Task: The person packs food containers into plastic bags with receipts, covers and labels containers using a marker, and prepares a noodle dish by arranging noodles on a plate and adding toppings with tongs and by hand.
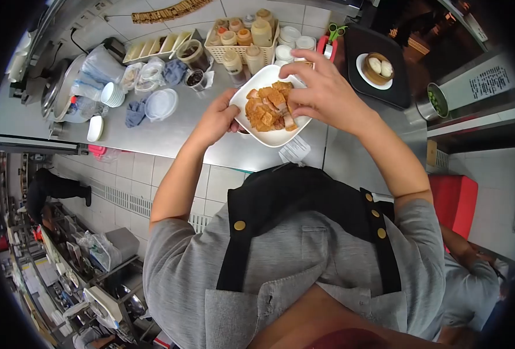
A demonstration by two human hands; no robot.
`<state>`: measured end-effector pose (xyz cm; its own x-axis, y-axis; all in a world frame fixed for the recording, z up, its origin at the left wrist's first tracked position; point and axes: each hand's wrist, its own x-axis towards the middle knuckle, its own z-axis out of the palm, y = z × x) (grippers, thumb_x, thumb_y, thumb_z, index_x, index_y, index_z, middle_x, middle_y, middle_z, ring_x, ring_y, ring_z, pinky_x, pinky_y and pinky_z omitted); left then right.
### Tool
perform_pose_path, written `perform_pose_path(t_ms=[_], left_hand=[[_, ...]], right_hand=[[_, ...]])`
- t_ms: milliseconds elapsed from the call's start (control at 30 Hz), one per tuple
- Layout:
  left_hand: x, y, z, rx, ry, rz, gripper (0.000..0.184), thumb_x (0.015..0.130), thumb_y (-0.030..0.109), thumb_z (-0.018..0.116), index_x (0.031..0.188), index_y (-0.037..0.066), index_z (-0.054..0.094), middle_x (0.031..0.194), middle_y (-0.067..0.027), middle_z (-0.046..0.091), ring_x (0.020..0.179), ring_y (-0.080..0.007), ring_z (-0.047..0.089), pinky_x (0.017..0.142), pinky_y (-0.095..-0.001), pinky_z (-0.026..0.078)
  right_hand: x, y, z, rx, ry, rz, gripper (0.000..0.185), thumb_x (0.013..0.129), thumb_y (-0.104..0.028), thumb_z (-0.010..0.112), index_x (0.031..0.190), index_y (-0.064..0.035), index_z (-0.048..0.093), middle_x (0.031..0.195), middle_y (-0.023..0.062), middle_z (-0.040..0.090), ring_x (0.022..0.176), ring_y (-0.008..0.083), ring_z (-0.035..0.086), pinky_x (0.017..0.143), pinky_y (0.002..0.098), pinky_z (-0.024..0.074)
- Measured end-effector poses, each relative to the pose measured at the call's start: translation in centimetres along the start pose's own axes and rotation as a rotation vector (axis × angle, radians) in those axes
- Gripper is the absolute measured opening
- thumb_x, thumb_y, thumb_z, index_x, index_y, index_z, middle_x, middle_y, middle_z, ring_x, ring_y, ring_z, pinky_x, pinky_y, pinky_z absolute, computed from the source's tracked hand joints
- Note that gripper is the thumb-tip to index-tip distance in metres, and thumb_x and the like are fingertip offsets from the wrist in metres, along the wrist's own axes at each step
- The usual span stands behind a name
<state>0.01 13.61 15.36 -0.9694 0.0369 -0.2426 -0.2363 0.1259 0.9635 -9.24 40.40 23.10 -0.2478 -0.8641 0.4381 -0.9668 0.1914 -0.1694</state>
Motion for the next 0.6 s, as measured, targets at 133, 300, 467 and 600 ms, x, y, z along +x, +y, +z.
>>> perform_pose_path(t_ms=[133, 300, 467, 600], left_hand=[[-0.3, -0.5, 0.9, -0.023, -0.011, -0.023, 0.042, 0.091, 0.004, 0.043, 0.132, -0.001, 0.051, 0.079, -0.0055, 0.065, 0.056, -0.0087, 0.057, 0.052, -0.0223, 0.046], [-0.8, -1.3, 0.8, -0.01, -0.015, -0.024, 0.041, 0.091, 0.004, 0.044, 0.132, 0.0, 0.05, 0.08, -0.0062, 0.066, 0.057, -0.0086, 0.058, 0.052, -0.0228, 0.047], [-1.6, -1.3, 0.7, -0.01, -0.039, -0.02, 0.04, 0.092, 0.005, 0.043, 0.131, 0.0, 0.051, 0.079, -0.0057, 0.064, 0.057, -0.009, 0.057, 0.052, -0.0232, 0.046], [-1.7, -2.3, 0.2, -0.014, -0.06, 0.008, 0.04, 0.092, 0.005, 0.043, 0.131, 0.0, 0.05, 0.079, -0.0052, 0.063, 0.057, -0.0092, 0.056, 0.052, -0.0234, 0.046]], right_hand=[[0.2, -0.3, -0.2, -0.034, -0.231, -0.112, 0.026, 0.066, -0.017, 0.081, 0.091, -0.0124, 0.072, 0.131, 0.0033, 0.055, 0.136, 0.032, 0.042, 0.109, 0.0465, 0.0419], [0.4, -1.2, 1.5, 0.048, -0.271, -0.119, 0.022, 0.074, -0.018, 0.072, 0.095, -0.0102, 0.072, 0.136, 0.0057, 0.053, 0.136, 0.0307, 0.044, 0.112, 0.0415, 0.0407], [1.6, -1.6, 1.3, -0.046, -0.353, -0.54, 0.019, 0.075, -0.016, 0.068, 0.092, -0.0093, 0.073, 0.138, 0.004, 0.053, 0.139, 0.029, 0.042, 0.116, 0.04, 0.0385], [2.6, -2.6, 1.9, -0.132, -0.447, -0.689, 0.014, 0.075, -0.014, 0.065, 0.085, -0.0131, 0.075, 0.133, -0.0016, 0.057, 0.146, 0.0271, 0.035, 0.121, 0.0417, 0.0327]])
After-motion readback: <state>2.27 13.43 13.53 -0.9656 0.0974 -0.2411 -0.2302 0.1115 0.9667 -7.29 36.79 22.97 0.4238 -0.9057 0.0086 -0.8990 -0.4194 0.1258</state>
